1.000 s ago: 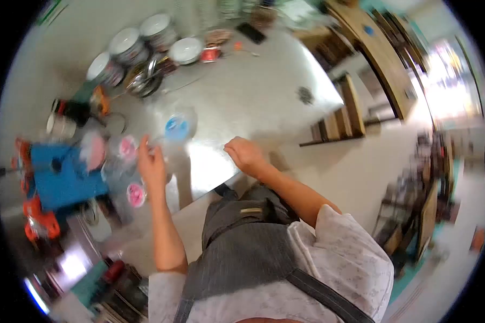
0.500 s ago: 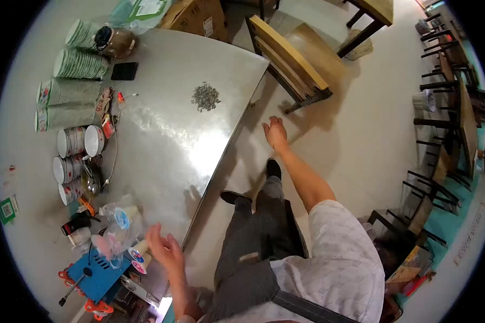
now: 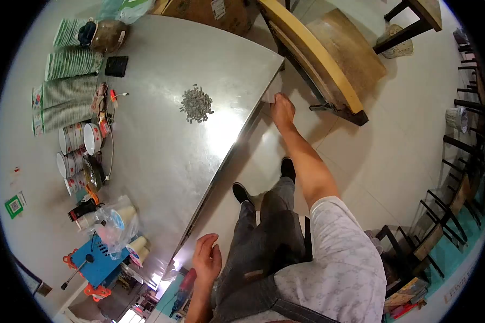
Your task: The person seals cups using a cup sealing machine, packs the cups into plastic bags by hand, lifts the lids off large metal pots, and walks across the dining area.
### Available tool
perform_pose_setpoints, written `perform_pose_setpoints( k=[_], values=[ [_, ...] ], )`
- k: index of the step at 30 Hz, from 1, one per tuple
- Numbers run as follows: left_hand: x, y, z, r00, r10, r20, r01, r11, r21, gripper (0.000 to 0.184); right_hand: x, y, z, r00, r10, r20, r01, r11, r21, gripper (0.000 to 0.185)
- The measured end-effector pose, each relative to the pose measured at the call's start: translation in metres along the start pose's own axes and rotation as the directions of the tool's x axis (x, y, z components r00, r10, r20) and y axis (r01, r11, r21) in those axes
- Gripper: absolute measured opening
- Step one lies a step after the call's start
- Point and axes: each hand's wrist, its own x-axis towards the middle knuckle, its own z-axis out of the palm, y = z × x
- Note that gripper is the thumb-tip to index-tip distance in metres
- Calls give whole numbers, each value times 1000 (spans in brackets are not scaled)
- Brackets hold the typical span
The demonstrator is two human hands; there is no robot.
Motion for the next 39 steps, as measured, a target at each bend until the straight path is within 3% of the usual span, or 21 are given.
perform_pose_setpoints(
  k=[2, 4, 6, 7, 8, 9, 10, 12, 14, 18, 20, 23, 26, 30, 32, 35, 37, 38, 39],
  values=[
    [1, 6, 4, 1000, -18, 16, 18, 1000, -7, 33, -8, 0, -21, 982, 1, 188, -2, 1000, 6, 20],
    [5, 13, 5, 999, -31, 30, 31, 999, -14, 33, -15, -2, -36, 967, -62, 247, 71, 997, -30, 27],
    [8, 22, 6, 995, 48, 85, -51, 998, 32, 34, -21, -6, -57, 943, -117, 310, 144, 987, -65, 34],
    [10, 26, 7, 995, 51, 86, -53, 998, 28, 34, -23, -8, -70, 916, -67, 396, 105, 992, -75, 33],
    [13, 27, 9, 986, 148, 82, -152, 987, 47, 35, -23, -13, -82, 879, -21, 477, 70, 994, -85, 34],
    [12, 31, 8, 967, 243, 79, -248, 966, 67, 36, -27, -15, -90, 880, -25, 475, 74, 994, -86, 34],
    [8, 38, 5, 967, 245, 73, -250, 966, 63, 36, -32, -16, -96, 881, -46, 471, 82, 995, -55, 36],
    [3, 51, 3, 983, 128, 131, -122, 991, -54, 35, -37, -20, -107, 885, -78, 459, 102, 994, -28, 37],
    [-5, 53, 1, 983, 135, 123, -126, 989, -76, 34, -44, -25, -117, 930, -88, 356, 40, 989, 139, 36],
    [-15, 53, 1, 974, 167, 151, -154, 984, -93, 31, -48, -22, -121, 941, -162, 297, 99, 972, 214, 29],
    [-18, 51, 3, 974, 177, 144, -164, 982, -98, 30, -45, -24, -127, 884, -54, 464, -54, 975, 216, 22],
    [-25, 49, 5, 975, 181, 132, -166, 979, -119, 29, -38, -30, -128, 874, 7, 485, -119, 972, 200, 26],
    [-29, 48, 5, 976, 158, 148, -142, 983, -116, 30, -25, -45, -137, 829, 71, 555, -141, 986, 85, 27],
    [-30, 42, 7, 972, 194, 130, -183, 978, -97, 30, -58, -20, -130, 834, -53, 549, -1, 995, 99, 35],
    [-32, 45, 1, 967, 214, 136, -205, 976, -79, 30, -104, 19, -125, 710, -72, 700, 247, 957, -152, 36],
    [-30, 49, -7, 975, 175, 139, -157, 979, -132, 31, -160, 27, -144, 686, -135, 715, 254, 965, -61, 31],
    [-29, 44, -7, 978, 153, 143, -134, 982, -132, 32, -179, -19, -184, 467, 69, 882, -94, 995, -28, 26],
    [-27, 44, -9, 982, 139, 131, -119, 982, -145, 32, -187, -34, -191, 454, 66, 889, -76, 996, -35, 26],
    [-25, 44, -11, 975, 200, 101, -185, 972, -145, 32, -195, -48, -196, 494, -149, 857, 64, 989, 135, 23]
  ],
)
